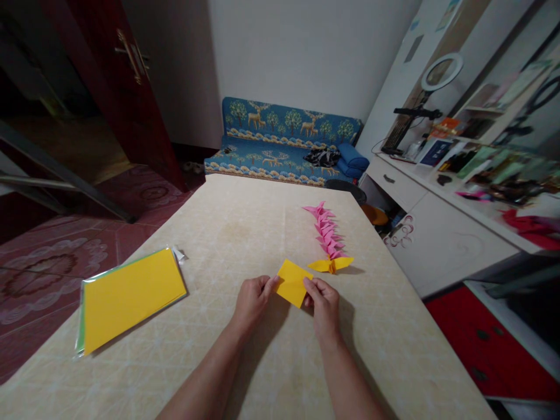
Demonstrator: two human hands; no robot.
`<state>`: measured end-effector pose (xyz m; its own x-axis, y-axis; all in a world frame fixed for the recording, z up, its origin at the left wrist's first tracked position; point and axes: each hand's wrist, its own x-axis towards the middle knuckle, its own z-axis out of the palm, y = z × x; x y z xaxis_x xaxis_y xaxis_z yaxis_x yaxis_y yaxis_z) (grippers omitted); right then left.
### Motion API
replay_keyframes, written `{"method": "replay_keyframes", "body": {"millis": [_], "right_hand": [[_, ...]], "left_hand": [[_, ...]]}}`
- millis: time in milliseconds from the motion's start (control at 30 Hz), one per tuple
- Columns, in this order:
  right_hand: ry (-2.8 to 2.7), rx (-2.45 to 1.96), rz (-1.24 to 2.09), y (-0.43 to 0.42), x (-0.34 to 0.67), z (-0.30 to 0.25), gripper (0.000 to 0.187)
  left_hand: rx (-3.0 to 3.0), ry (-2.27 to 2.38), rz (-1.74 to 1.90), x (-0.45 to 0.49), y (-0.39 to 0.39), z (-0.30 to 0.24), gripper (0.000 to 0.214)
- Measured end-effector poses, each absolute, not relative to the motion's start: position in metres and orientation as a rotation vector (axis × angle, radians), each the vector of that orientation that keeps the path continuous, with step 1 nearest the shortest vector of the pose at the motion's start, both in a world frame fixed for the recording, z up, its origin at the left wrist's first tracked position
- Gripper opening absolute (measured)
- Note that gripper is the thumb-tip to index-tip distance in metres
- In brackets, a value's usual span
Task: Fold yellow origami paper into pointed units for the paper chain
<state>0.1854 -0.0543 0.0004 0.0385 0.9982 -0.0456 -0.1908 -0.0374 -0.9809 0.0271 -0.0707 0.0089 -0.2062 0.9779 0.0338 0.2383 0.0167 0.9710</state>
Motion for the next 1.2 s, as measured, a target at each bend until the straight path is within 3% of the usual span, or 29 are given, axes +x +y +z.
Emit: {"method": "replay_keyframes", "body": {"millis": [167, 300, 567, 867, 1200], "right_hand": [[-1.123, -1.173, 1.216, -0.051, 0.188, -0.003, 0.037], [-1.111, -1.123, 1.171, -0.053, 0.188, 0.002, 0.024], [-1.376, -0.915, 1.033, -0.059, 0.183, 0.012, 0.042], [-1.516, -0.866, 0.966, -0.056, 0.185, 0.010, 0.030], [-1.753, -0.919, 0.516, -0.056, 0.188, 0.007, 0.028]], "left_hand": [[1.244, 1.539, 1.257, 0.023, -0.071, 0.008, 0.044], [1.012, 1.454, 1.306, 0.019, -0.069, 0.006, 0.047], [0.875, 1.371, 1.323, 0.017, -0.067, 0.008, 0.050], [0.910, 1.378, 1.305, 0.017, -0.065, 0.006, 0.048], [1.086, 1.452, 1.222, 0.017, -0.064, -0.002, 0.051]]}}
